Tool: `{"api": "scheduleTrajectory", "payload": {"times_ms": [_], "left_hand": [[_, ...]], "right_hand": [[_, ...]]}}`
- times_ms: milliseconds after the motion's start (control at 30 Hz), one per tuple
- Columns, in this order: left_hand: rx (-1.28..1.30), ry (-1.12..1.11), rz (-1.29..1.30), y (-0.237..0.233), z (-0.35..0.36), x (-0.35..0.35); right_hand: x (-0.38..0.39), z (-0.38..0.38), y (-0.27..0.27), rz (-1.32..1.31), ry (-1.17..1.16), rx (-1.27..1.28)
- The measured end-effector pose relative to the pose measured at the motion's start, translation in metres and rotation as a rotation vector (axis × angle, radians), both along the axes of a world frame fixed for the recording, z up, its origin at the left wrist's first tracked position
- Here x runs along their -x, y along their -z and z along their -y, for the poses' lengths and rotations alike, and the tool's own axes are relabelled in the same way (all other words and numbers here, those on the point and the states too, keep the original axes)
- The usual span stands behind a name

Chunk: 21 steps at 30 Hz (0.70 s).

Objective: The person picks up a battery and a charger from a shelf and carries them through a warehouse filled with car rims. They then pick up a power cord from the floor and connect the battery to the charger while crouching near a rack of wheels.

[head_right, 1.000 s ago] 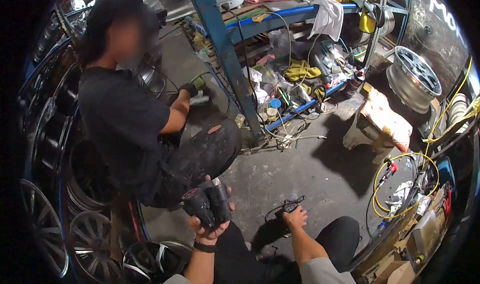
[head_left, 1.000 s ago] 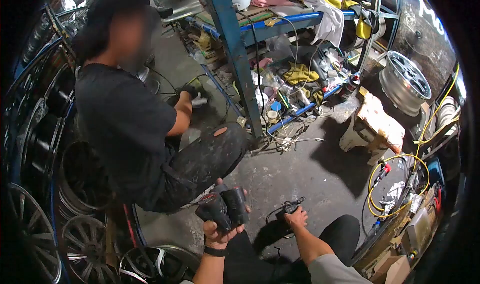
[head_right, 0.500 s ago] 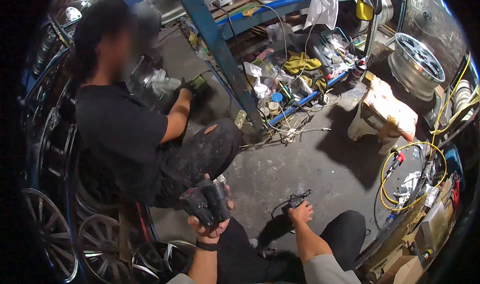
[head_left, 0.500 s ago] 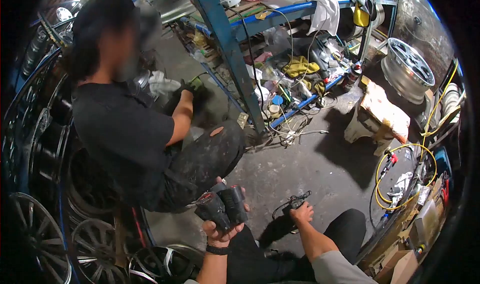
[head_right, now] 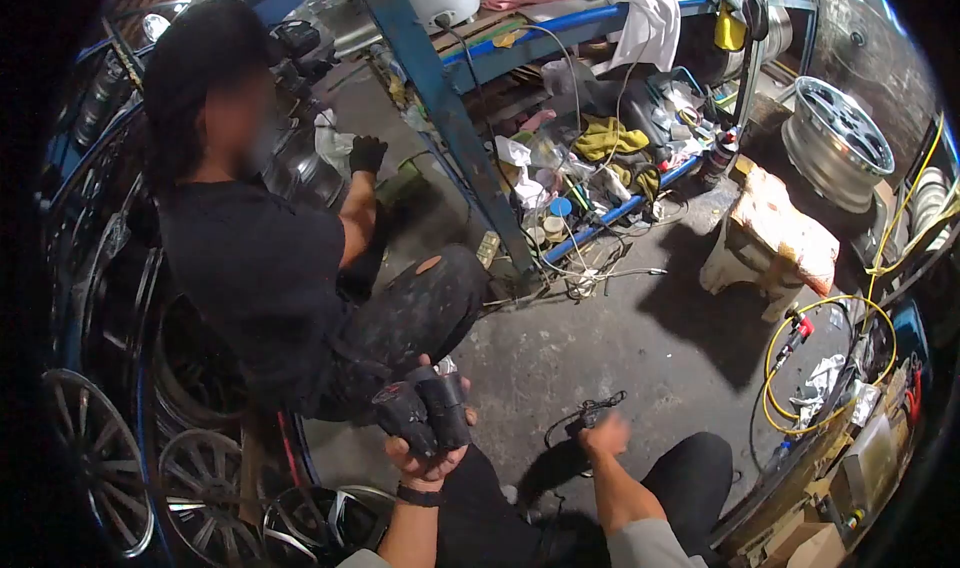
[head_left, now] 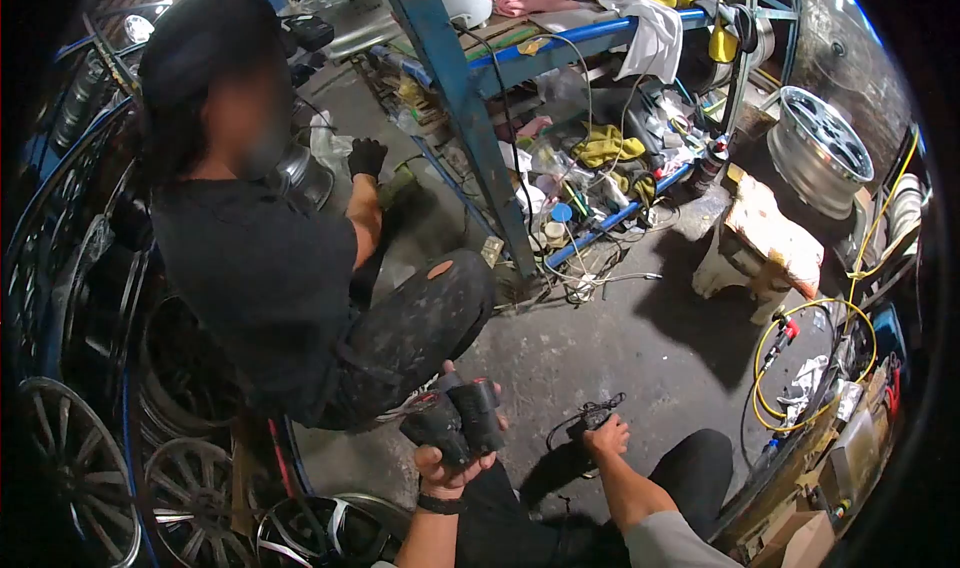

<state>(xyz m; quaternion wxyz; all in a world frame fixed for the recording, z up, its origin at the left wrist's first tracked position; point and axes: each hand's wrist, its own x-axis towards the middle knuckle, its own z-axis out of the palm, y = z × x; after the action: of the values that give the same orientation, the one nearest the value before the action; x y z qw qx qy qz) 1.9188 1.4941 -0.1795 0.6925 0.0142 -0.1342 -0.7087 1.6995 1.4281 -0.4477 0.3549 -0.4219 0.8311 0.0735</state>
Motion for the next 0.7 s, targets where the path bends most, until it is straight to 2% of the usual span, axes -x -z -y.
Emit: {"api": "scheduleTrajectory", "payload": {"times_ms": [500, 700], "left_hand": [[-0.001, 0.008, -0.017, -0.004, -0.001, 0.001], [0.02, 0.011, -0.029, -0.003, 0.0, 0.001]], "right_hand": [[0.002, 0.0, 0.009, -0.002, -0.01, 0.014], [0.003, -0.008, 0.008, -0.018, -0.086, 0.087]]}}
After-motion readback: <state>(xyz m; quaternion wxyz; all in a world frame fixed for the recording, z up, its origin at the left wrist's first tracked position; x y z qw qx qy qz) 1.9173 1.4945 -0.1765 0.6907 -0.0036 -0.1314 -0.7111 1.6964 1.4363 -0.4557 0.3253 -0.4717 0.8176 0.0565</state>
